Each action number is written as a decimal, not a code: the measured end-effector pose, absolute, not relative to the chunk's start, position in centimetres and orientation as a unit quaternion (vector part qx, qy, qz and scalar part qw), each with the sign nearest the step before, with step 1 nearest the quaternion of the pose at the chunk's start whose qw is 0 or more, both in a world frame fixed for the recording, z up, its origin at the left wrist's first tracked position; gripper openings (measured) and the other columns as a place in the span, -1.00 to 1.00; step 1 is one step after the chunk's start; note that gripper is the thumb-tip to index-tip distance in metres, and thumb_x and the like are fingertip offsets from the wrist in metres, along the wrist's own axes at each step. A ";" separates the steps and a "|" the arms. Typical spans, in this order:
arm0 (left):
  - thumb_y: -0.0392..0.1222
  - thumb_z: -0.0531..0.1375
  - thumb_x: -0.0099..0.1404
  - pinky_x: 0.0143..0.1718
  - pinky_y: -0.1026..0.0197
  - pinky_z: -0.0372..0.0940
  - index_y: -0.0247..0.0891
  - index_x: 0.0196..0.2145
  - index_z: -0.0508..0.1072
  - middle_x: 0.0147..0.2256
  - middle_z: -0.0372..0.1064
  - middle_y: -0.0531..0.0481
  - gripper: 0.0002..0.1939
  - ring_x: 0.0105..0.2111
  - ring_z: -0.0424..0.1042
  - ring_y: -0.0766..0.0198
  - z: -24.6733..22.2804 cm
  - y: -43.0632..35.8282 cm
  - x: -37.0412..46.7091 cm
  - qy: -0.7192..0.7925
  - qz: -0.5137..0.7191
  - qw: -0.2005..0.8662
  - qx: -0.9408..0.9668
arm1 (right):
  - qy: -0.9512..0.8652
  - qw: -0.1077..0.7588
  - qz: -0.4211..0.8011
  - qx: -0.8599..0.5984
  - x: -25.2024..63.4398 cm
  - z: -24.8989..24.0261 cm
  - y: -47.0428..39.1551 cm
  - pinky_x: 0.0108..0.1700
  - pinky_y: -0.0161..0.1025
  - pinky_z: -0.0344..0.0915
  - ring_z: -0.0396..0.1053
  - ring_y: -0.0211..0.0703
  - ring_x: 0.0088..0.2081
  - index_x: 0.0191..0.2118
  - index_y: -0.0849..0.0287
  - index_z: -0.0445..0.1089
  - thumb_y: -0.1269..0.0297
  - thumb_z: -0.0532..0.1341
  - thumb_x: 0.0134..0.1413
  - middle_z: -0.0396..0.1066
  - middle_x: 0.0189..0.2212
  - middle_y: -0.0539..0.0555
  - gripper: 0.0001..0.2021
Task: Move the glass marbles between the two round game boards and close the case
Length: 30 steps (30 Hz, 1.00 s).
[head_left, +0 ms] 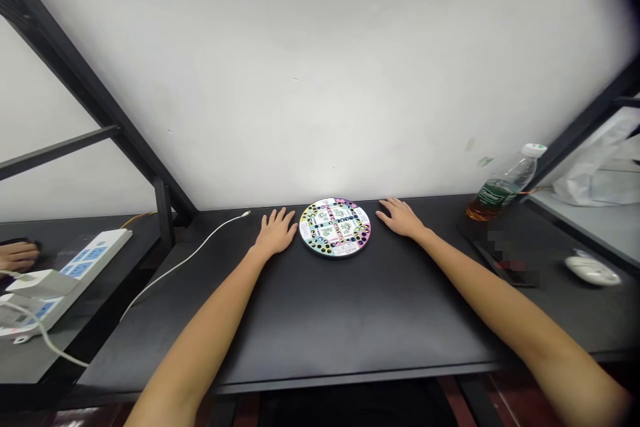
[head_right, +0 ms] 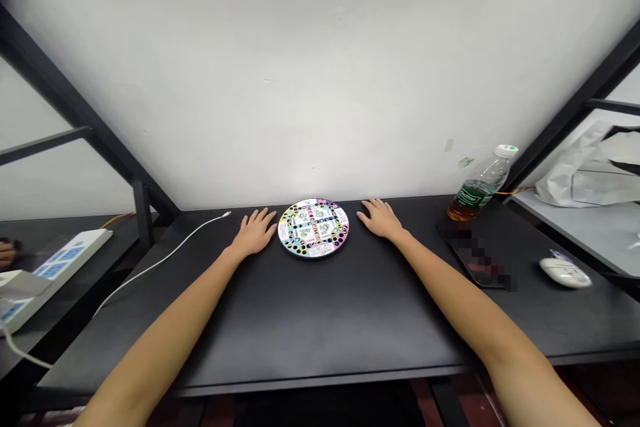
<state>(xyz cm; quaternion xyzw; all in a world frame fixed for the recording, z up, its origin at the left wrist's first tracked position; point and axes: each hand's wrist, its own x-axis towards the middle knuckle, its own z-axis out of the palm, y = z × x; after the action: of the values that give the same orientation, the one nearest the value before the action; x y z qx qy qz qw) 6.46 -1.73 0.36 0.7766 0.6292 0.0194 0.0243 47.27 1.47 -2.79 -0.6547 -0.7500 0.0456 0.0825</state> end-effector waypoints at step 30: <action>0.11 -0.18 0.47 0.33 -0.28 -0.14 -0.13 0.38 0.08 0.41 -0.10 -0.12 -0.38 0.40 -0.13 -0.13 0.5 -1.8 6.5 0.629 0.021 0.026 0.776 | -0.750 0.085 0.035 -0.655 47.3 -2.9 1.4 0.37 0.09 -0.10 -0.04 0.17 0.39 0.35 0.22 0.18 -0.13 -0.11 0.33 0.04 0.38 0.24 -0.33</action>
<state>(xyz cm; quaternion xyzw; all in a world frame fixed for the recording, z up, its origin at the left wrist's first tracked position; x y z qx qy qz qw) 6.48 -1.77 0.47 0.7763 0.6295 0.0215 0.0260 47.27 1.43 -2.86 -0.6545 -0.7505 0.0350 0.0847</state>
